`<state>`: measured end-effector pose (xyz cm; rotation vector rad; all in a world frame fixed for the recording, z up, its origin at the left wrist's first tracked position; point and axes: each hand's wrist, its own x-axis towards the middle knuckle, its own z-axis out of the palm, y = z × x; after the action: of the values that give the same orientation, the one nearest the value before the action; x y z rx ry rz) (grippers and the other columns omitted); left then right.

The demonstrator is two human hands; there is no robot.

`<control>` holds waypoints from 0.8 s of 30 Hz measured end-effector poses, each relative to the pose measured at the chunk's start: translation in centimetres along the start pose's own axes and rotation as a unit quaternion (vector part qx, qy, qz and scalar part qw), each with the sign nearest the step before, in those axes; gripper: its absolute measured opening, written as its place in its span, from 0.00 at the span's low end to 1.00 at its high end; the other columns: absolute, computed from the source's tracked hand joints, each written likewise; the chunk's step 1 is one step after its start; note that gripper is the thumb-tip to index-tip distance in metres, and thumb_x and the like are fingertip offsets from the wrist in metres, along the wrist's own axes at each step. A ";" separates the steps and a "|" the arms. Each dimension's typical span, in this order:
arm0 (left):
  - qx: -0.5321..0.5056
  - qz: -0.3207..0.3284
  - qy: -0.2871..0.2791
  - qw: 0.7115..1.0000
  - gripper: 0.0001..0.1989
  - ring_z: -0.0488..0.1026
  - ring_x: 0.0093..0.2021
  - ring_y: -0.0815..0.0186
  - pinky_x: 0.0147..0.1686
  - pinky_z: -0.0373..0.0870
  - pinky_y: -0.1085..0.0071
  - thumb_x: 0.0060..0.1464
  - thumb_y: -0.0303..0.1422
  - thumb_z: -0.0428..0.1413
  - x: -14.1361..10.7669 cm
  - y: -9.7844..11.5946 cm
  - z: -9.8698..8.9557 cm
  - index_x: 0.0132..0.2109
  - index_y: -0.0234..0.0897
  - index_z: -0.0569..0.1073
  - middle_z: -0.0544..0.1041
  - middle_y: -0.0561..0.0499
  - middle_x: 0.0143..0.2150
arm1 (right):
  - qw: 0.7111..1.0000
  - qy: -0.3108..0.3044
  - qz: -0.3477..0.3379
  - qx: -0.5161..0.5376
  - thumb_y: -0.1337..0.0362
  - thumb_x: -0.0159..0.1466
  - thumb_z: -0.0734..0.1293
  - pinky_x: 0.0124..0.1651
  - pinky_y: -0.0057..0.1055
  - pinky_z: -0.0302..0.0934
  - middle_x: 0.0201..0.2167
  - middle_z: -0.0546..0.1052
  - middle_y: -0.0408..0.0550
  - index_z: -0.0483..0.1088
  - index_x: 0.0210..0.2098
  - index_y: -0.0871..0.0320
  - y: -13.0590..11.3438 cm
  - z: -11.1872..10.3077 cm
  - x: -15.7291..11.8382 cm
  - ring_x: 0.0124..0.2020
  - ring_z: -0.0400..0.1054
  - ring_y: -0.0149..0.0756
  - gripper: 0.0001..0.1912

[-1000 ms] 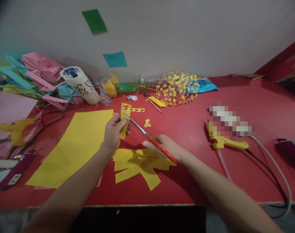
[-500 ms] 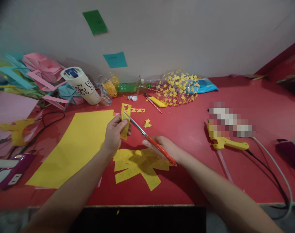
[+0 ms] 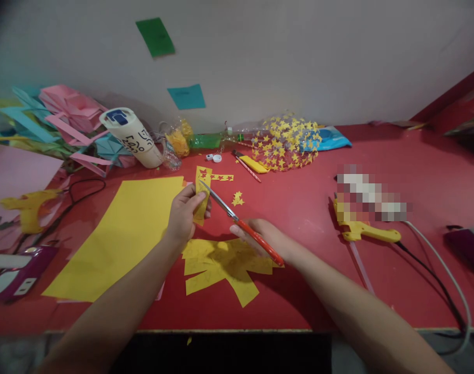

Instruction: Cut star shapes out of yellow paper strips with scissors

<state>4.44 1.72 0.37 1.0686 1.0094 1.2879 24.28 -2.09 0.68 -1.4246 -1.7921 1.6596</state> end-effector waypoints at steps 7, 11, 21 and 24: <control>0.002 -0.001 0.009 1.000 0.09 0.67 0.15 0.75 0.16 0.65 0.79 0.47 0.37 0.60 -0.1 0.3 0.2 0.29 0.37 0.69 0.71 0.59 0.18 | 1.000 -0.005 -0.006 0.007 0.32 0.57 0.62 0.17 0.24 0.48 0.16 0.56 0.35 0.54 0.22 0.54 0.3 -0.1 0.1 0.15 0.49 0.23 0.32; 0.003 -0.004 0.012 1.000 0.09 0.67 0.15 0.75 0.16 0.65 0.79 0.47 0.37 0.60 -0.1 0.3 0.2 0.29 0.37 0.69 0.71 0.59 0.18 | 1.000 -0.009 -0.003 0.003 0.32 0.57 0.62 0.17 0.24 0.48 0.16 0.55 0.34 0.54 0.22 0.54 0.2 -0.1 0.1 0.15 0.49 0.23 0.32; 0.005 -0.008 0.014 1.000 0.10 0.67 0.15 0.75 0.16 0.65 0.79 0.47 0.38 0.60 -0.1 0.4 0.1 0.29 0.38 0.69 0.71 0.59 0.18 | 1.000 -0.001 -0.005 -0.015 0.33 0.59 0.61 0.17 0.25 0.49 0.16 0.56 0.35 0.54 0.22 0.54 0.1 -0.1 0.1 0.14 0.50 0.23 0.31; 0.006 -0.010 0.013 1.000 0.10 0.67 0.14 0.75 0.16 0.65 0.79 0.47 0.37 0.60 -0.1 0.4 0.2 0.28 0.38 0.69 0.72 0.58 0.18 | 1.000 -0.006 -0.018 -0.012 0.33 0.59 0.61 0.17 0.25 0.48 0.15 0.54 0.34 0.53 0.22 0.54 0.1 -0.1 0.0 0.14 0.49 0.23 0.31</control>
<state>4.50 1.61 0.84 1.0518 1.0459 1.2843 24.42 -2.01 0.57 -1.3880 -1.8392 1.6369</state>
